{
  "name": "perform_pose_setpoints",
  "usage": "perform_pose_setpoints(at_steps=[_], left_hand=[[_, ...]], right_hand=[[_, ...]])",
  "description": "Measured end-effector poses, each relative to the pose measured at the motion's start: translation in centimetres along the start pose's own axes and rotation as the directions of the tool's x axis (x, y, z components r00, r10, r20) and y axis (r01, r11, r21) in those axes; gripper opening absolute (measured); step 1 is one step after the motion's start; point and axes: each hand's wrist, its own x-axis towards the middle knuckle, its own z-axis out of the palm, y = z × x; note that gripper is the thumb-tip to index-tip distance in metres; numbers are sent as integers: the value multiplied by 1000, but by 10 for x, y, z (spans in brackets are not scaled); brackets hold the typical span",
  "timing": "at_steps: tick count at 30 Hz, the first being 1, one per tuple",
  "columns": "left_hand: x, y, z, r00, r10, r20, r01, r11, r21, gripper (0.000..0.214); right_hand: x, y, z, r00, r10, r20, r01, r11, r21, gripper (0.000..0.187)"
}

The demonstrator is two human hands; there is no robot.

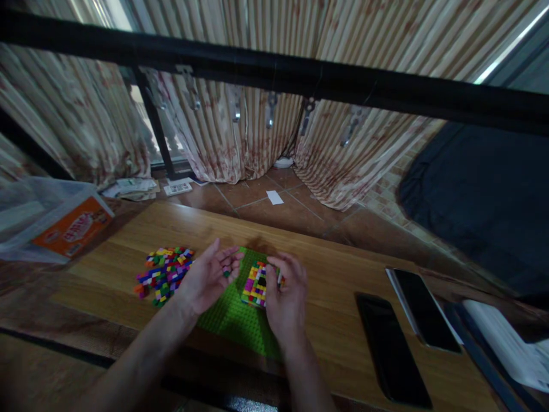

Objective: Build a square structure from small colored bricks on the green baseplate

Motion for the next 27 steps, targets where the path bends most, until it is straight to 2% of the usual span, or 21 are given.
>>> perform_pose_setpoints(at_steps=[3,7,10,15,19,27], left_hand=[[-4,4,3,987,-76,141,95,987,-127,43],[-8,1,6,950,-106,294,147,982,-121,52],[-12,1,7,932,-95,349,147,981,-126,54],[-15,1,7,921,-66,385,124,984,-128,51],[-14,-3,5,925,-78,373,113,991,-74,47],[-15,-13,7,941,-48,335,51,999,2,38]], right_hand=[[-4,-12,3,990,-128,60,131,990,-47,18],[-10,-22,10,956,-199,216,229,965,-125,23],[-10,-23,12,941,-219,258,270,946,-181,26],[-10,-23,12,950,-182,253,215,970,-111,18],[-10,-25,12,965,-155,212,165,986,-30,7],[-8,-26,11,965,-172,197,180,984,-20,11]])
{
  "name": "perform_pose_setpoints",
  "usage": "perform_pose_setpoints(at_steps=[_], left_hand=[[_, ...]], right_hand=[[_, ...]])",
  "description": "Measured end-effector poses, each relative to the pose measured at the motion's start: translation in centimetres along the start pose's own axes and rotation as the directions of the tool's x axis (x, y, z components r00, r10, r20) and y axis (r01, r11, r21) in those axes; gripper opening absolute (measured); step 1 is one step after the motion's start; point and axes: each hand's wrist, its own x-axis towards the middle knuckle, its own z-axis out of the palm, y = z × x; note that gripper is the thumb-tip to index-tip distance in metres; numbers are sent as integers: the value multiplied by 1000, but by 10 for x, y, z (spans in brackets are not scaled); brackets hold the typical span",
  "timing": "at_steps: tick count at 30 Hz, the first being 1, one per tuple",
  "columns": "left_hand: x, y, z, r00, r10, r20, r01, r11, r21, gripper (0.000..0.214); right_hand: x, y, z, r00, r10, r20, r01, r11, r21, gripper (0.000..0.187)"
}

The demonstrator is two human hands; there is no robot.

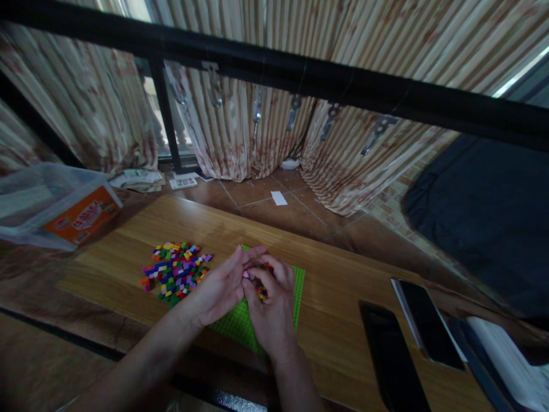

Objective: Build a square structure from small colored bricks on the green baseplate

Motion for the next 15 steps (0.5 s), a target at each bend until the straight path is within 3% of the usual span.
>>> perform_pose_setpoints(at_steps=[4,10,15], left_hand=[[0,-1,-1,1000,14,-9,-14,1000,6,33],[0,1,-12,1000,-19,12,17,985,169,26],[2,1,-14,999,-8,-36,13,993,118,29]], right_hand=[[-1,3,0,999,7,-39,-5,999,36,9],[-1,12,-2,986,80,-146,-60,988,141,11],[0,11,-3,982,136,-131,-105,970,222,11]])
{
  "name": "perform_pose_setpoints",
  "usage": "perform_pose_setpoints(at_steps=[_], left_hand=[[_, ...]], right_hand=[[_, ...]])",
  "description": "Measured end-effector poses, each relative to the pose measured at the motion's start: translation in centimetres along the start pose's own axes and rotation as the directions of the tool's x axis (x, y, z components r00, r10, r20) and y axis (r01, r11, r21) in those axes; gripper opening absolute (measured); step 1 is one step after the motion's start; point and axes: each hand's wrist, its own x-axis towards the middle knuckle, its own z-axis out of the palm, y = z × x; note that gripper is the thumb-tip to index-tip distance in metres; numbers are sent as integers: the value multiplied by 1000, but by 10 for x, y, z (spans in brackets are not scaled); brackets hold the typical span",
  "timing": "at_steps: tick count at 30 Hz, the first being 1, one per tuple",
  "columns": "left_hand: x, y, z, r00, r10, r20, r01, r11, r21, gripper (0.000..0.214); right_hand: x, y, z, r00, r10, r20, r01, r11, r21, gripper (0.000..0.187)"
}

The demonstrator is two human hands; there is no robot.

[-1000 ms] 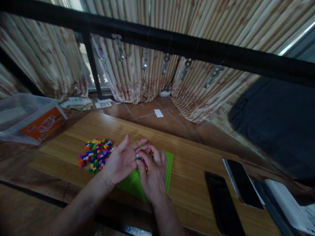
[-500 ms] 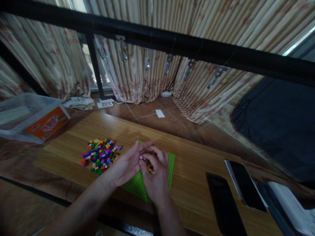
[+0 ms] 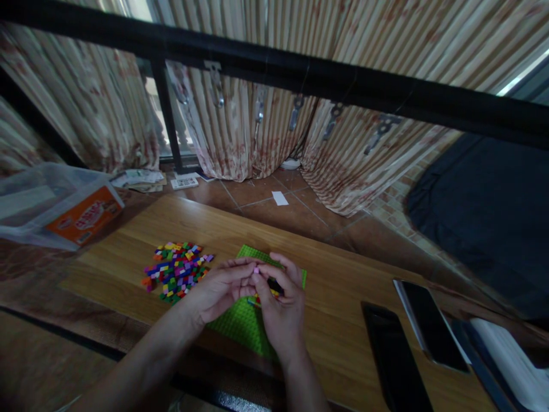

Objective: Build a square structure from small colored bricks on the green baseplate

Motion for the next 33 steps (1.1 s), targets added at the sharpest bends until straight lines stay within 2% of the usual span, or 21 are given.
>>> perform_pose_setpoints(at_steps=[9,16,19,21,24,26,28,33], left_hand=[[3,1,2,994,95,-62,-80,974,211,33],[1,1,4,998,66,-11,-62,973,222,38],[1,5,0,995,90,-40,-78,969,236,38],[3,7,-5,984,151,-97,-116,947,300,32],[7,10,-16,959,252,-129,-151,840,521,20],[8,11,-21,962,260,-88,-139,738,660,20],[7,10,-23,972,231,-36,-128,654,746,21],[2,8,-22,979,184,89,-173,517,838,25]], right_hand=[[3,-3,-6,997,53,50,-57,995,81,10],[4,-2,-8,982,153,110,-179,944,278,8],[6,3,-11,972,212,101,-234,899,369,8],[8,7,-14,965,252,75,-263,910,322,10],[9,14,-16,969,244,35,-246,966,76,12],[9,19,-15,980,197,32,-195,979,-62,12],[7,22,-13,987,158,42,-151,980,-131,12],[2,26,-6,991,120,50,-105,966,-234,12]])
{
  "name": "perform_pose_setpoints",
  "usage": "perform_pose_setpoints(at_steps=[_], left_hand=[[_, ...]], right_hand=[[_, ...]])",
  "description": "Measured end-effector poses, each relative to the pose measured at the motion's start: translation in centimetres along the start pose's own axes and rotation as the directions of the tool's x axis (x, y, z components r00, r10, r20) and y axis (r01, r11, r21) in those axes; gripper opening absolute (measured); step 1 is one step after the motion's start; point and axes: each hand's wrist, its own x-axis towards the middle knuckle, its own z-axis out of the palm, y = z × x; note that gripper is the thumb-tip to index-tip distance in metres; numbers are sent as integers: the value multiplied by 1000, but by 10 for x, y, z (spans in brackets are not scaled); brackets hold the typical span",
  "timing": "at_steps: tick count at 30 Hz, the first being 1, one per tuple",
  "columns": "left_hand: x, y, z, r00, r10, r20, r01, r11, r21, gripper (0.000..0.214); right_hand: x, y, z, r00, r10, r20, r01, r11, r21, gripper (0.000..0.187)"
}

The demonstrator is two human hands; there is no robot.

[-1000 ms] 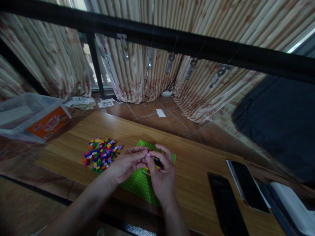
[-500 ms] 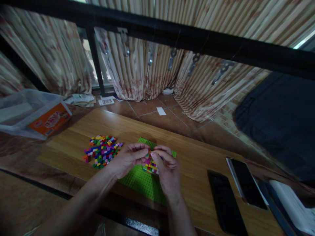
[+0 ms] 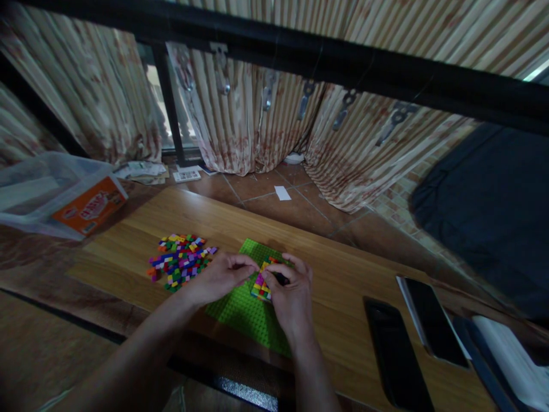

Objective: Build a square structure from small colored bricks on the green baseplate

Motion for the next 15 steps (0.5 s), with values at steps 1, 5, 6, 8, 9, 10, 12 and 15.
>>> perform_pose_setpoints(at_steps=[1,5,6,8,9,10,12,15], left_hand=[[0,0,0,1000,10,15,-11,1000,16,25],[1,-3,1,998,36,50,-38,998,50,25],[1,-4,1,998,43,52,-46,997,58,25],[2,-6,2,997,57,47,-61,995,77,25],[2,-7,3,997,62,41,-65,994,84,25],[2,-8,3,997,65,37,-68,994,89,25],[2,-9,4,997,66,34,-69,994,90,25],[2,-8,5,998,60,37,-63,993,95,26]], right_hand=[[0,1,1,1000,4,4,-4,1000,-7,12],[0,4,6,998,59,-6,-59,998,33,12],[1,5,8,996,85,-9,-84,995,60,12],[3,7,10,991,131,-6,-130,985,112,12],[3,8,11,989,146,-2,-145,981,128,12],[4,8,11,988,154,3,-153,979,138,13],[5,10,10,986,163,17,-164,974,154,17],[5,12,7,975,217,45,-221,954,202,23]])
